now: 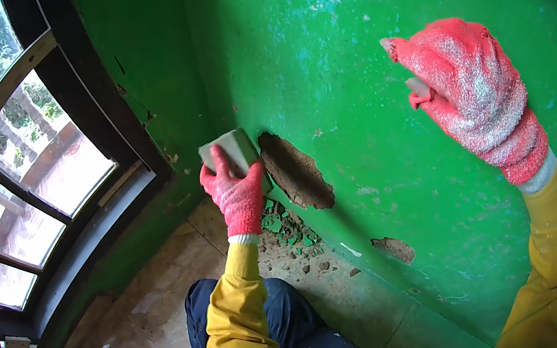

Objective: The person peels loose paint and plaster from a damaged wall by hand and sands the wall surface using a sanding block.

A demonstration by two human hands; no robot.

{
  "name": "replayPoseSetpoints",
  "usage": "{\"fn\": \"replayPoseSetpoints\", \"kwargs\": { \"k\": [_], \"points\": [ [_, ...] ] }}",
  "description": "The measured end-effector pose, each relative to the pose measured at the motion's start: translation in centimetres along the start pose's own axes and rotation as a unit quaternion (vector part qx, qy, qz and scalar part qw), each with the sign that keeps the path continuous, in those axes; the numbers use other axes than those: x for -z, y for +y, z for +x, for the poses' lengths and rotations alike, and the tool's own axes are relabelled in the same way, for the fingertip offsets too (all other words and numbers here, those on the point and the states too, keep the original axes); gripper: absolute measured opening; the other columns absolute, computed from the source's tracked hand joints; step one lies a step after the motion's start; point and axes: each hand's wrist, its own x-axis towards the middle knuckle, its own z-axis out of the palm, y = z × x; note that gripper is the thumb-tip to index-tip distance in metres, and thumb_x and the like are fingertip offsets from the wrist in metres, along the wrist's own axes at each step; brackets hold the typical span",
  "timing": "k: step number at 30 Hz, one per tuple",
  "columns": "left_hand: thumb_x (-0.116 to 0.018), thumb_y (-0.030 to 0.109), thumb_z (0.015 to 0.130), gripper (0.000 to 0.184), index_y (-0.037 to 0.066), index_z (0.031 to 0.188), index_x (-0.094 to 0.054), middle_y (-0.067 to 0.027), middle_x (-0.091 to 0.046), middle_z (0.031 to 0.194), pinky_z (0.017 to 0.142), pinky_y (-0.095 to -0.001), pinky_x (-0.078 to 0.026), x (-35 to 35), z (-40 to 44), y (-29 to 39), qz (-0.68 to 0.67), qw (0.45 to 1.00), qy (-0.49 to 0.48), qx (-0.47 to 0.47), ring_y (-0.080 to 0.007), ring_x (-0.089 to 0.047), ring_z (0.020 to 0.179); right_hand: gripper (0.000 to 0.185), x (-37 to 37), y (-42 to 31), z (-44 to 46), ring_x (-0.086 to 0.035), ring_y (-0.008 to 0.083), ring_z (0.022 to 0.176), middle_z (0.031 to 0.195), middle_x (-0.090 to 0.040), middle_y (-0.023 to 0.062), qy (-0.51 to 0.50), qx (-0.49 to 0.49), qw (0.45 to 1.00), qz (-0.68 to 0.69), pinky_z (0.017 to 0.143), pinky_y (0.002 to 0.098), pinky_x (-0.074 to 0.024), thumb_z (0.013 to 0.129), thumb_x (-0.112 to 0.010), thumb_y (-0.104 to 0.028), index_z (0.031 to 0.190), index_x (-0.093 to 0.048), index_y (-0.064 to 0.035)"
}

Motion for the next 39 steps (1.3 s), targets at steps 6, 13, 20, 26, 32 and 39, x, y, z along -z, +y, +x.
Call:
{"fn": "replayPoseSetpoints", "kwargs": {
  "k": [6, 13, 20, 26, 32, 39],
  "points": [
    [-0.084, 0.028, 0.071, 0.094, 0.018, 0.153, -0.039, -0.0202, -0.034, 0.14, 0.107, -0.0395, -0.042, -1.3, -0.8, -0.5, -0.028, 0.982, -0.182, 0.033, -0.0366, -0.044, 0.128, 0.062, 0.0, -0.1, 0.1, -0.059, 0.0325, 0.098, 0.102, -0.061, 0.0088, 0.026, 0.013, 0.999, -0.017, 0.089, 0.0457, -0.0473, 0.069, -0.077, -0.003, 0.129, -0.063, -0.0126],
    [-0.083, 0.025, 0.069, 0.094, 0.015, 0.152, -0.039, -0.0217, -0.03, 0.145, 0.109, -0.04, -0.041, -0.5, -2.0, 1.2, -0.062, 0.991, -0.115, 0.04, -0.037, -0.043, 0.13, 0.061, -0.1, -0.5, -0.2, -0.059, 0.0328, 0.099, 0.103, -0.061, 0.0096, 0.009, -0.001, 1.0, -0.014, 0.091, 0.0457, -0.0469, 0.07, -0.077, -0.004, 0.128, -0.063, -0.013],
    [-0.082, 0.029, 0.068, 0.092, 0.014, 0.15, -0.044, -0.0237, -0.034, 0.143, 0.11, -0.0426, -0.038, 0.3, -0.9, 0.9, -0.077, 0.977, -0.192, 0.06, -0.0398, -0.04, 0.131, 0.063, -0.1, -0.1, -0.2, -0.059, 0.0328, 0.1, 0.106, -0.061, 0.0095, 0.0, -0.006, 1.0, -0.005, 0.091, 0.0466, -0.0471, 0.069, -0.078, -0.006, 0.129, -0.063, -0.015],
    [-0.082, 0.032, 0.067, 0.091, 0.016, 0.149, -0.045, -0.0256, -0.034, 0.144, 0.109, -0.0426, -0.039, 0.8, 0.1, 2.0, -0.004, 0.984, -0.175, 0.032, -0.0406, -0.041, 0.131, 0.061, -0.1, -0.3, -0.2, -0.059, 0.0326, 0.098, 0.105, -0.061, 0.0089, 0.024, 0.012, 0.999, -0.024, 0.089, 0.0459, -0.0478, 0.069, -0.077, -0.006, 0.128, -0.063, -0.0141],
    [-0.083, 0.032, 0.069, 0.09, 0.018, 0.149, -0.045, -0.0231, -0.034, 0.144, 0.106, -0.0411, -0.043, -0.7, -0.6, 0.5, 0.092, 0.994, -0.045, -0.036, -0.0373, -0.043, 0.13, 0.062, 0.1, -0.2, 0.0, -0.059, 0.0325, 0.099, 0.104, -0.061, 0.0085, -0.007, -0.003, 1.0, -0.004, 0.089, 0.046, -0.0479, 0.069, -0.078, -0.006, 0.129, -0.063, -0.0145],
    [-0.083, 0.027, 0.068, 0.087, 0.018, 0.147, -0.048, -0.0211, -0.034, 0.143, 0.107, -0.0403, -0.042, -1.1, -1.3, 0.1, -0.064, 0.998, 0.009, -0.022, -0.0361, -0.044, 0.129, 0.062, 0.0, -0.2, -0.2, -0.059, 0.0324, 0.098, 0.104, -0.062, 0.0085, 0.014, 0.004, 1.0, -0.014, 0.089, 0.0454, -0.048, 0.068, -0.078, -0.005, 0.128, -0.063, -0.0138]
  ]
}}
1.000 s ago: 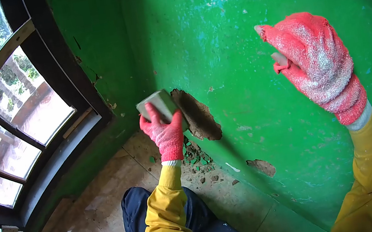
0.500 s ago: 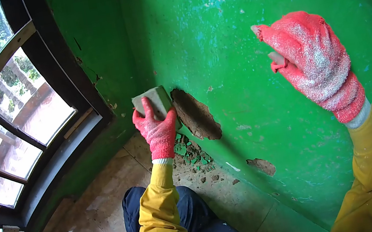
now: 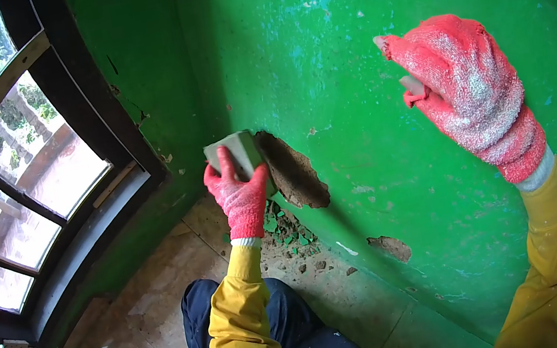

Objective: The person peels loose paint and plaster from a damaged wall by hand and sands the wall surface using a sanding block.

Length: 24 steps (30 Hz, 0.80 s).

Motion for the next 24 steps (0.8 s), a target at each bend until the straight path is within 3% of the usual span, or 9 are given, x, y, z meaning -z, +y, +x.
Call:
{"fn": "replayPoseSetpoints", "kwargs": {
  "k": [1, 3, 6, 11, 13, 14, 19, 21, 24],
  "points": [
    [-0.084, 0.025, 0.067, 0.089, 0.015, 0.148, -0.047, -0.0207, -0.034, 0.143, 0.109, -0.0401, -0.041, 0.7, 0.0, 0.7, 0.054, 0.989, -0.136, -0.015, -0.0354, -0.043, 0.131, 0.063, -0.1, 0.1, 0.0, -0.059, 0.0325, 0.098, 0.104, -0.062, 0.0086, 0.005, 0.004, 1.0, -0.001, 0.089, 0.0454, -0.048, 0.068, -0.078, -0.005, 0.128, -0.063, -0.0139],
    [-0.084, 0.025, 0.066, 0.089, 0.015, 0.147, -0.049, -0.0207, -0.035, 0.142, 0.108, -0.0411, -0.042, 0.7, 0.0, 0.1, -0.072, 0.98, -0.175, 0.061, -0.0354, -0.042, 0.131, 0.063, -0.3, -0.1, 0.0, -0.059, 0.0325, 0.099, 0.105, -0.062, 0.0088, 0.01, 0.01, 1.0, 0.003, 0.089, 0.0454, -0.048, 0.068, -0.078, -0.006, 0.128, -0.063, -0.014],
    [-0.084, 0.028, 0.065, 0.087, 0.015, 0.144, -0.051, -0.021, -0.035, 0.142, 0.107, -0.0433, -0.042, 0.5, -0.7, -0.5, 0.042, 0.998, -0.032, -0.042, -0.0372, -0.043, 0.131, 0.063, -0.1, 0.2, 0.0, -0.059, 0.0326, 0.099, 0.105, -0.062, 0.0089, -0.015, -0.004, 1.0, 0.007, 0.089, 0.0455, -0.0479, 0.068, -0.079, -0.006, 0.129, -0.063, -0.014],
    [-0.084, 0.033, 0.067, 0.09, 0.015, 0.147, -0.047, -0.0216, -0.034, 0.144, 0.107, -0.0423, -0.042, -0.4, -0.5, -0.7, 0.075, 0.988, -0.132, -0.033, -0.0379, -0.043, 0.13, 0.064, -0.1, 0.0, -0.1, -0.059, 0.0328, 0.099, 0.105, -0.062, 0.0086, -0.003, -0.006, 1.0, 0.008, 0.089, 0.0458, -0.0479, 0.067, -0.079, -0.007, 0.129, -0.063, -0.015],
    [-0.083, 0.041, 0.067, 0.09, 0.018, 0.147, -0.048, -0.025, -0.033, 0.145, 0.106, -0.0447, -0.042, -1.1, 0.1, -1.9, 0.091, 0.986, 0.041, 0.132, -0.0408, -0.045, 0.128, 0.064, -0.1, 0.0, -0.1, -0.059, 0.0329, 0.099, 0.105, -0.062, 0.0087, -0.006, -0.002, 1.0, 0.003, 0.089, 0.0458, -0.0479, 0.067, -0.079, -0.007, 0.129, -0.063, -0.0151],
    [-0.083, 0.041, 0.068, 0.092, 0.016, 0.149, -0.045, -0.0244, -0.033, 0.145, 0.106, -0.0439, -0.042, -0.9, 0.4, -2.6, 0.06, 0.986, 0.073, 0.135, -0.0408, -0.045, 0.127, 0.064, -0.1, 0.0, 0.0, -0.059, 0.0329, 0.098, 0.105, -0.061, 0.0089, -0.006, 0.0, 1.0, -0.001, 0.089, 0.0459, -0.0479, 0.067, -0.079, -0.007, 0.129, -0.063, -0.0152],
    [-0.085, 0.027, 0.069, 0.092, 0.016, 0.15, -0.044, -0.0187, -0.035, 0.14, 0.104, -0.0383, -0.044, -0.6, -2.2, -0.8, -0.005, 0.997, -0.056, -0.054, -0.0335, -0.046, 0.126, 0.064, -0.3, -0.1, 0.1, -0.059, 0.0326, 0.098, 0.105, -0.061, 0.0089, -0.018, -0.008, 1.0, 0.013, 0.088, 0.0461, -0.048, 0.067, -0.079, -0.007, 0.129, -0.063, -0.0148],
    [-0.085, 0.03, 0.069, 0.091, 0.018, 0.15, -0.045, -0.019, -0.036, 0.139, 0.104, -0.0385, -0.044, -0.1, -2.1, 1.1, -0.025, 0.984, -0.166, 0.062, -0.0333, -0.047, 0.126, 0.063, -0.2, -0.1, 0.1, -0.059, 0.0325, 0.098, 0.104, -0.061, 0.0089, -0.008, 0.001, 1.0, 0.006, 0.088, 0.0461, -0.048, 0.068, -0.079, -0.006, 0.129, -0.063, -0.0147],
    [-0.083, 0.03, 0.069, 0.089, 0.014, 0.148, -0.046, -0.0216, -0.035, 0.142, 0.105, -0.041, -0.043, 0.6, -1.7, 1.6, 0.102, 0.993, -0.046, 0.046, -0.0354, -0.046, 0.127, 0.063, -0.1, -0.1, 0.0, -0.059, 0.0323, 0.097, 0.104, -0.061, 0.0088, -0.007, 0.002, 1.0, 0.012, 0.088, 0.0459, -0.0481, 0.068, -0.079, -0.006, 0.128, -0.063, -0.0145]
  ]
}}
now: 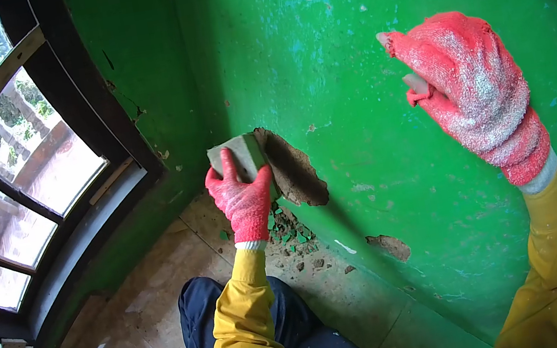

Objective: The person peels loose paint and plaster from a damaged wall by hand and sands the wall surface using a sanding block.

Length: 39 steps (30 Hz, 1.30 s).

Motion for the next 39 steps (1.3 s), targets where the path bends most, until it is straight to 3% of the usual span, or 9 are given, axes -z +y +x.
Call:
{"fn": "replayPoseSetpoints", "kwargs": {
  "k": [3, 13, 17, 21, 25, 29, 33, 37, 39],
  "points": [
    [-0.084, 0.032, 0.067, 0.091, 0.016, 0.148, -0.046, -0.0232, -0.034, 0.143, 0.108, -0.0421, -0.042, -1.9, 0.4, -2.2, -0.06, 0.989, 0.027, -0.132, -0.0392, -0.043, 0.13, 0.063, 0.0, 0.0, 0.1, -0.059, 0.0326, 0.097, 0.104, -0.061, 0.0094, -0.021, -0.01, 1.0, 0.001, 0.088, 0.0459, -0.0481, 0.068, -0.079, -0.006, 0.129, -0.063, -0.0147],
    [-0.082, 0.044, 0.072, 0.095, 0.018, 0.152, -0.038, -0.0257, -0.032, 0.145, 0.108, -0.0453, -0.04, -2.8, 1.1, -4.6, -0.085, 0.986, 0.115, 0.085, -0.0422, -0.04, 0.132, 0.065, 0.0, -0.2, -0.1, -0.059, 0.0336, 0.099, 0.105, -0.061, 0.0096, -0.011, -0.009, 1.0, -0.006, 0.09, 0.0458, -0.0475, 0.068, -0.079, -0.006, 0.13, -0.063, -0.0154],
    [-0.081, 0.039, 0.075, 0.093, 0.018, 0.154, -0.036, -0.0244, -0.036, 0.143, 0.107, -0.0404, -0.041, -2.4, 2.1, -3.7, -0.146, 0.961, -0.194, 0.132, -0.036, -0.043, 0.132, 0.063, 0.0, 0.0, 0.1, -0.06, 0.0333, 0.098, 0.104, -0.062, 0.0091, -0.012, -0.001, 1.0, -0.006, 0.09, 0.0456, -0.0476, 0.069, -0.078, -0.004, 0.129, -0.063, -0.0141],
    [-0.08, 0.038, 0.077, 0.089, 0.016, 0.153, -0.038, -0.0248, -0.035, 0.142, 0.106, -0.0402, -0.043, -3.7, 2.6, -5.6, -0.174, 0.976, 0.011, 0.128, -0.0378, -0.047, 0.127, 0.06, 0.0, 0.0, 0.1, -0.06, 0.0332, 0.098, 0.103, -0.062, 0.0087, -0.016, -0.002, 1.0, -0.003, 0.089, 0.0453, -0.048, 0.07, -0.077, -0.003, 0.128, -0.063, -0.0127],
    [-0.08, 0.037, 0.078, 0.085, 0.016, 0.151, -0.042, -0.0232, -0.037, 0.14, 0.105, -0.0404, -0.044, -2.4, 4.7, -6.7, -0.234, 0.932, -0.231, 0.155, -0.0382, -0.05, 0.123, 0.058, -0.1, 0.2, 0.2, -0.061, 0.0327, 0.098, 0.104, -0.063, 0.0083, -0.021, 0.0, 1.0, 0.014, 0.088, 0.0447, -0.0486, 0.072, -0.077, -0.003, 0.127, -0.064, -0.012],
    [-0.083, 0.034, 0.077, 0.083, 0.019, 0.149, -0.046, -0.022, -0.033, 0.143, 0.103, -0.0376, -0.046, -2.3, 4.9, -6.3, -0.277, 0.939, 0.05, 0.197, -0.036, -0.052, 0.121, 0.057, 0.1, 0.0, 0.3, -0.061, 0.0325, 0.099, 0.104, -0.063, 0.0079, -0.024, -0.007, 1.0, 0.013, 0.089, 0.0441, -0.0487, 0.072, -0.077, -0.003, 0.127, -0.064, -0.0119],
    [-0.081, 0.034, 0.077, 0.088, 0.014, 0.152, -0.04, -0.0218, -0.033, 0.14, 0.101, -0.0379, -0.046, -3.0, 4.7, -7.5, -0.217, 0.938, -0.218, 0.159, -0.0343, -0.048, 0.122, 0.056, 0.2, 0.0, 0.4, -0.061, 0.0326, 0.1, 0.105, -0.063, 0.008, -0.021, 0.005, 1.0, -0.003, 0.089, 0.0439, -0.0487, 0.073, -0.077, -0.003, 0.127, -0.064, -0.0119],
    [-0.082, 0.036, 0.077, 0.089, 0.015, 0.152, -0.04, -0.0227, -0.031, 0.144, 0.104, -0.0388, -0.044, -3.6, 3.6, -6.5, -0.25, 0.949, 0.021, 0.188, -0.037, -0.046, 0.127, 0.056, 0.2, -0.1, 0.4, -0.06, 0.033, 0.101, 0.106, -0.063, 0.0082, -0.033, -0.011, 0.999, 0.005, 0.091, 0.0442, -0.0483, 0.073, -0.077, -0.003, 0.127, -0.064, -0.0122],
    [-0.083, 0.036, 0.076, 0.09, 0.014, 0.152, -0.039, -0.0222, -0.032, 0.143, 0.105, -0.0387, -0.043, -4.5, 3.7, -6.5, -0.07, 0.993, -0.078, 0.047, -0.0369, -0.046, 0.127, 0.056, 0.2, -0.2, 0.2, -0.06, 0.0331, 0.102, 0.106, -0.063, 0.0081, -0.029, -0.007, 1.0, -0.009, 0.091, 0.0442, -0.0481, 0.073, -0.077, -0.003, 0.127, -0.064, -0.0123]
  ]
}}
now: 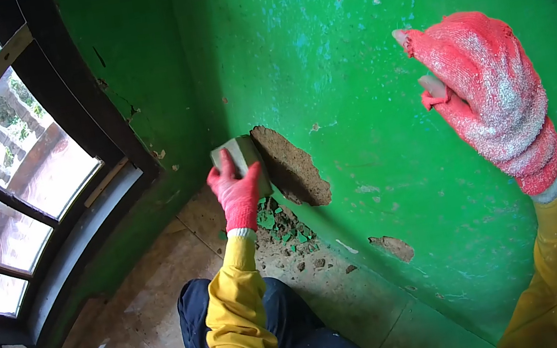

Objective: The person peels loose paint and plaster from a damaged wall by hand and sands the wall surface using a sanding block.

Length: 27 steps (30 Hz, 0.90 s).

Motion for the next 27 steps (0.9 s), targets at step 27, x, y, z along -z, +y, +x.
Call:
{"fn": "replayPoseSetpoints", "kwargs": {
  "k": [27],
  "points": [
    [-0.081, 0.031, 0.078, 0.084, 0.012, 0.15, -0.043, -0.0205, -0.036, 0.142, 0.101, -0.0371, -0.047, 2.8, 1.0, 0.7, -0.093, 0.99, -0.107, 0.02, -0.0314, -0.052, 0.122, 0.055, -0.1, -0.1, 0.1, -0.061, 0.0335, 0.101, 0.105, -0.064, 0.0089, 0.003, 0.0, 1.0, 0.006, 0.091, 0.045, -0.0481, 0.072, -0.077, -0.002, 0.125, -0.065, -0.0114]
  ]
}}
